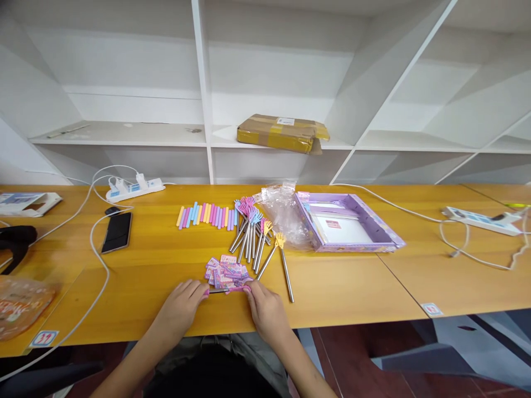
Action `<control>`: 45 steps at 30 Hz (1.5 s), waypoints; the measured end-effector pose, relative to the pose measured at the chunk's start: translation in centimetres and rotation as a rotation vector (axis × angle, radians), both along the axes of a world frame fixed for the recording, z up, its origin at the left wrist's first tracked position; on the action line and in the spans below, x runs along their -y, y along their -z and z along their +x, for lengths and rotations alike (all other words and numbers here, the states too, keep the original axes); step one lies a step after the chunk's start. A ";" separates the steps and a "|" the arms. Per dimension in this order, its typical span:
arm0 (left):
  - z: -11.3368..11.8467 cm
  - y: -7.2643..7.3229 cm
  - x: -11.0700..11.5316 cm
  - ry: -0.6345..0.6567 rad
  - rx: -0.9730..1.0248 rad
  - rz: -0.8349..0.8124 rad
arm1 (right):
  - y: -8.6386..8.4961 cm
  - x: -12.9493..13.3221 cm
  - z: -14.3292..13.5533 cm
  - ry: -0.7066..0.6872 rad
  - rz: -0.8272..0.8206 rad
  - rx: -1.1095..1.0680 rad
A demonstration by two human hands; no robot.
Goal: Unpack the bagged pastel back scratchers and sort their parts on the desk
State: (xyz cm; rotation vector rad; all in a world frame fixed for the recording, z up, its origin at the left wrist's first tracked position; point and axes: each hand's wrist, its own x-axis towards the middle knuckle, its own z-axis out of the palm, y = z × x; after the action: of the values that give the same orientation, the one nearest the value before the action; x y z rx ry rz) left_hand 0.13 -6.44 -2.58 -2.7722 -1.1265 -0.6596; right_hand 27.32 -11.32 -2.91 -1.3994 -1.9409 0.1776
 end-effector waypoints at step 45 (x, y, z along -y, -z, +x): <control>-13.8 -4.1 -0.6 -0.122 -0.123 0.082 | 2.3 4.2 21.7 0.936 -0.152 -0.397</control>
State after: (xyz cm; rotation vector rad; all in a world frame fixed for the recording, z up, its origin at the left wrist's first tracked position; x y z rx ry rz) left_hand -13.72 -5.84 1.53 -2.6115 -1.2035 -0.5030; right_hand 49.06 -15.54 -5.23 -2.0372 -0.8381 0.1375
